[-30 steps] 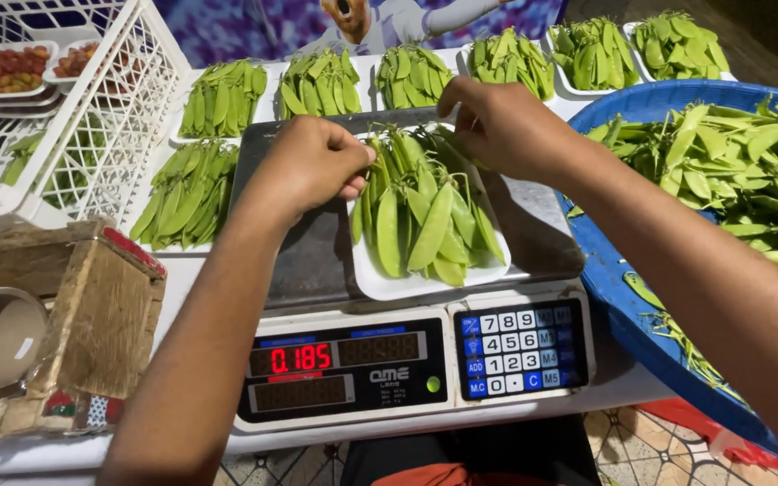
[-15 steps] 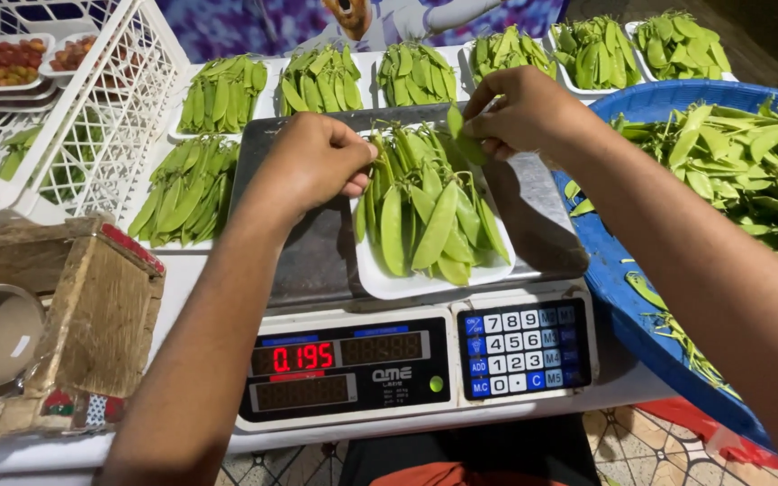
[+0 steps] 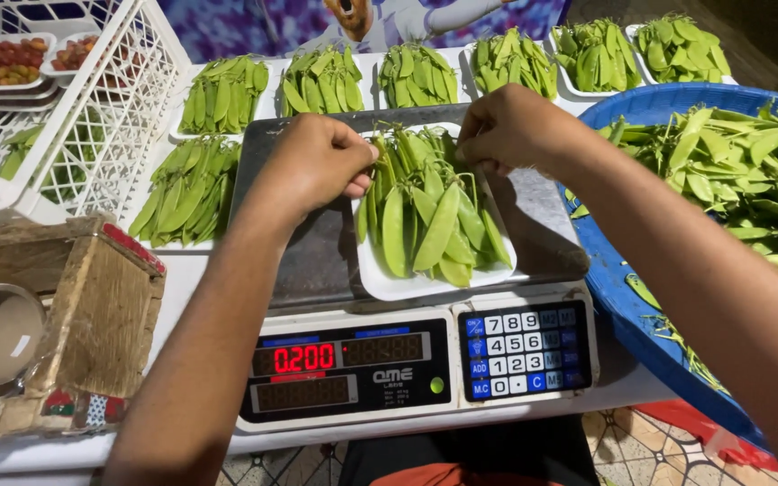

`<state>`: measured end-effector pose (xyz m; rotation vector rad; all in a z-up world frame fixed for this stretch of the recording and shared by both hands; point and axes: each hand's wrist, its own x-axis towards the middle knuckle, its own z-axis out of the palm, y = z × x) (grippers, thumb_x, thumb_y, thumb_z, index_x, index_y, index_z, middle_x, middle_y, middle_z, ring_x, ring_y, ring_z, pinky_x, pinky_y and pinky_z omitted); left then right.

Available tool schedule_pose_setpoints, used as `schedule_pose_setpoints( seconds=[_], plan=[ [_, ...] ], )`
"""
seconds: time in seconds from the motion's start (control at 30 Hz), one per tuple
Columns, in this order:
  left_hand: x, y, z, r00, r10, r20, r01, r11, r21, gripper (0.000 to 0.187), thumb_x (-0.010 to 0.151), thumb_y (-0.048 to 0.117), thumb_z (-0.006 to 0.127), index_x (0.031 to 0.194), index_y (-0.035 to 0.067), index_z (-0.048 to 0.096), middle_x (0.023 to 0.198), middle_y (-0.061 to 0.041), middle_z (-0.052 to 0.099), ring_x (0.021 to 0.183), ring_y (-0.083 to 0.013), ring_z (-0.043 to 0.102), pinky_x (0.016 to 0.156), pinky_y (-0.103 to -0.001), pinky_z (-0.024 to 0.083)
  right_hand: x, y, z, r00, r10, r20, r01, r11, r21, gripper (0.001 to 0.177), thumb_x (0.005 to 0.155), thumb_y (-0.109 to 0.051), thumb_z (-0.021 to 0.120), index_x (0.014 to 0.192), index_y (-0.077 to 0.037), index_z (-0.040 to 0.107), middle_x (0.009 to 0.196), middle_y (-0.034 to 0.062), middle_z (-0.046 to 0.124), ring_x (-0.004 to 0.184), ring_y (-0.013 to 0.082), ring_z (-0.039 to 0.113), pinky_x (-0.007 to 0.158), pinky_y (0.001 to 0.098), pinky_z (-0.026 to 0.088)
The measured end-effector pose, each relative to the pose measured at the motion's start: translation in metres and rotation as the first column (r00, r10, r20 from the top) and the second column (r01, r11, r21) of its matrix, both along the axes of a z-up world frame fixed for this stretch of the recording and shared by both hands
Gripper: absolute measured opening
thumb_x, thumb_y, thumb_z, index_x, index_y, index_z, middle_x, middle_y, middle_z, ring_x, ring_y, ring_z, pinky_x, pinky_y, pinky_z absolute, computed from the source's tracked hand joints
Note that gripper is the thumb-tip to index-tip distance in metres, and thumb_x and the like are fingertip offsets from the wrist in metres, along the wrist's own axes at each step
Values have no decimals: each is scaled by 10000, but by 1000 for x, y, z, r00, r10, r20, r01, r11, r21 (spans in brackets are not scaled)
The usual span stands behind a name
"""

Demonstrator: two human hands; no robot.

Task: Sorting green beans from a large basin into individual foam trays and weighing them on a digital scale to reach a target weight.

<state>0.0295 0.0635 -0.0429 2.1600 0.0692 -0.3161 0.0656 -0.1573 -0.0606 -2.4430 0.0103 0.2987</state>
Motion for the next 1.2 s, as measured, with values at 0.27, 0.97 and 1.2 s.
schedule_pose_setpoints(
  seconds=[0.27, 0.97, 1.2],
  plan=[
    [5, 6, -21, 954, -60, 293, 9, 985, 172, 145, 1011, 92, 608, 883, 125, 668, 884, -37, 762, 842, -115, 777, 682, -236, 639, -31, -11, 6, 998, -12, 62, 15, 998, -55, 144, 1059, -141, 611, 1067, -27, 697, 872, 116, 681, 712, 202, 619, 613, 308, 517],
    [-62, -44, -16, 854, -418, 309, 203, 815, 542, 259, 967, 237, 736, 1077, 58, 585, 807, -69, 655, 713, -250, 681, 649, -433, 585, -86, -18, -1, 998, -46, 34, 46, 999, -11, 126, 996, -63, 614, 1043, -4, 716, 750, 149, 729, 630, 239, 664, 617, 357, 544],
    [-62, -43, -23, 846, -377, 378, 229, 896, 381, 256, 857, 200, 749, 1031, 65, 619, 925, -231, 742, 936, -507, 725, 803, -601, 587, -54, -34, -48, 960, -11, 281, -6, 998, 59, 124, 869, -56, 713, 987, -34, 746, 721, 128, 714, 482, 252, 706, 539, 367, 567]
  ],
)
